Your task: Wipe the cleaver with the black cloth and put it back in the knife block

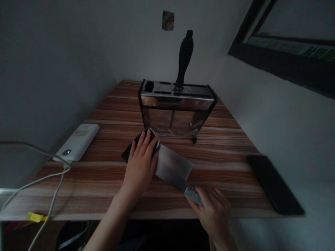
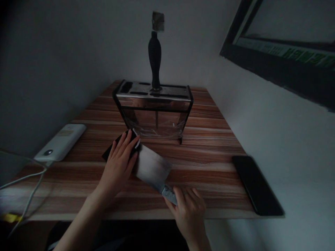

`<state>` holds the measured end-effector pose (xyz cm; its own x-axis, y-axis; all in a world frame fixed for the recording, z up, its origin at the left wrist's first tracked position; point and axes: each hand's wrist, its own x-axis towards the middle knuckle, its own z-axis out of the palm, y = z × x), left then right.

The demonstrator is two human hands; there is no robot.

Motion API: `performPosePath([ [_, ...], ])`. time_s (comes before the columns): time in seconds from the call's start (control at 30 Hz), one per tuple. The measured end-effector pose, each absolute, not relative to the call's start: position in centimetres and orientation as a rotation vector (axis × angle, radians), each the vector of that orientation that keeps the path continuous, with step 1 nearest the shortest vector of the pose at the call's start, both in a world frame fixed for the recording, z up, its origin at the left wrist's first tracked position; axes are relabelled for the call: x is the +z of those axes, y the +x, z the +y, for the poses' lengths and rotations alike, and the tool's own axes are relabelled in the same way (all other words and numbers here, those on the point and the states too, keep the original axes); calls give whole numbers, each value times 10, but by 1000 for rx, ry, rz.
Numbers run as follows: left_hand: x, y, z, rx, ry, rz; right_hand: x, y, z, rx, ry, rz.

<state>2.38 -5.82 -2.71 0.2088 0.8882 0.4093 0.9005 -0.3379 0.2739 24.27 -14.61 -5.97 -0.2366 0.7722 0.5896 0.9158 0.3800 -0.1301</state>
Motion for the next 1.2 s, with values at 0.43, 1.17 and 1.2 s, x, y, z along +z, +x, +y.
performPosePath([
  [0.43, -25, 54, -78, -667, -2595, -1617, -59, 243, -147, -276, -1454, -2060],
  [1.17, -38, 106, -119, -595, -2799, -1267, -71, 248, -149, -342, -1456, -2030],
  [1.2, -39, 106, -119, -595, -2801, -1266, -71, 248, -149, -347, -1453, -2032],
])
